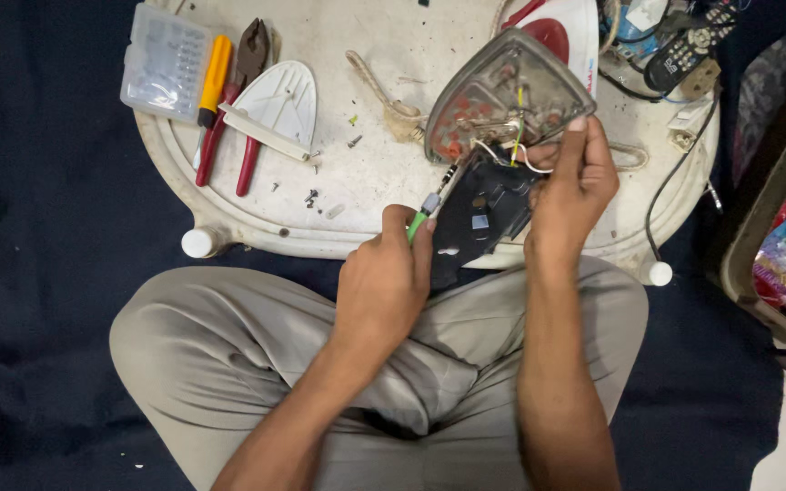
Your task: The person is repairing a disassembled electric iron. They use a screwdriver to tighten screws on the internal wiring and components of the iron's base while sitting on the floor.
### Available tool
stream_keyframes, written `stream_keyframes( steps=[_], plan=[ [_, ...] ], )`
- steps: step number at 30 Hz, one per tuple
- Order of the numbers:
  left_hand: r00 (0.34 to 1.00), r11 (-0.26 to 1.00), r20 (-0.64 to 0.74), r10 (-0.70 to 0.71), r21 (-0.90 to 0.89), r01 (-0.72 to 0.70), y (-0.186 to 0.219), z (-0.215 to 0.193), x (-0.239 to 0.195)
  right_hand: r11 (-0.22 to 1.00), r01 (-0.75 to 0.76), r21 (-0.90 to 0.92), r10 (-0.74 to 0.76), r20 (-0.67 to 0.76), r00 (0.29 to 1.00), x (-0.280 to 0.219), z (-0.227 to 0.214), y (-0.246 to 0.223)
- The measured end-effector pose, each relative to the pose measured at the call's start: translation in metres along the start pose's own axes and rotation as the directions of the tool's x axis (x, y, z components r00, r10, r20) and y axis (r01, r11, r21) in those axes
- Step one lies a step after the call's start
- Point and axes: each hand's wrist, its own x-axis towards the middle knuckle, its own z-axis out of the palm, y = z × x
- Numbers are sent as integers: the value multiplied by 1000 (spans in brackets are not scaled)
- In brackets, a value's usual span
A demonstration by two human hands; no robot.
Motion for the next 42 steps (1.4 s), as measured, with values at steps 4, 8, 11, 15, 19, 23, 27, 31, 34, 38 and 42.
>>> stream_keyframes(
  steps=[4, 8, 11, 15, 19, 23, 27, 31, 34, 38, 42],
  plan=[
    [995, 999, -91, 36, 5, -35, -1, 2, 5, 1000, -10, -26, 9, -51, 999, 2, 0, 0],
    [972, 995, -217, 86, -40, -97, 0, 6, 12, 1000, 8, 24, -7, -19, 1000, 2, 1, 1],
    [966, 995, -244, 84, -31, -94, 3, 10, 19, 1000, 12, -26, -13, -20, 1000, 0, 2, -1],
    [964, 995, -254, 83, -38, -96, 4, 14, 23, 1000, -6, -24, 5, -34, 999, 0, 2, -3],
    [963, 993, -247, 110, -5, -115, 2, 15, 22, 999, 7, -43, -8, -31, 999, -1, 2, -2],
    [948, 979, -253, 193, 113, -169, 0, 17, 21, 999, 45, 21, -45, 1, 999, 0, 3, 1],
    [929, 946, -246, 277, 237, -220, -1, 20, 19, 993, 64, 100, -70, 53, 996, -1, 5, 2],
    [901, 913, -260, 348, 311, -263, -2, 17, 13, 995, 83, 61, -87, 67, 994, -3, 9, -1],
    [878, 882, -266, 397, 375, -285, -3, 13, 9, 992, 82, 91, -90, 86, 992, -4, 14, -2],
    [863, 862, -283, 419, 423, -280, -1, 8, 6, 988, 38, 152, -51, 86, 995, -6, 18, 0],
    [873, 867, -290, 391, 435, -244, 1, 2, 5, 970, -35, 242, 5, 125, 992, -6, 17, 4]
  ],
)
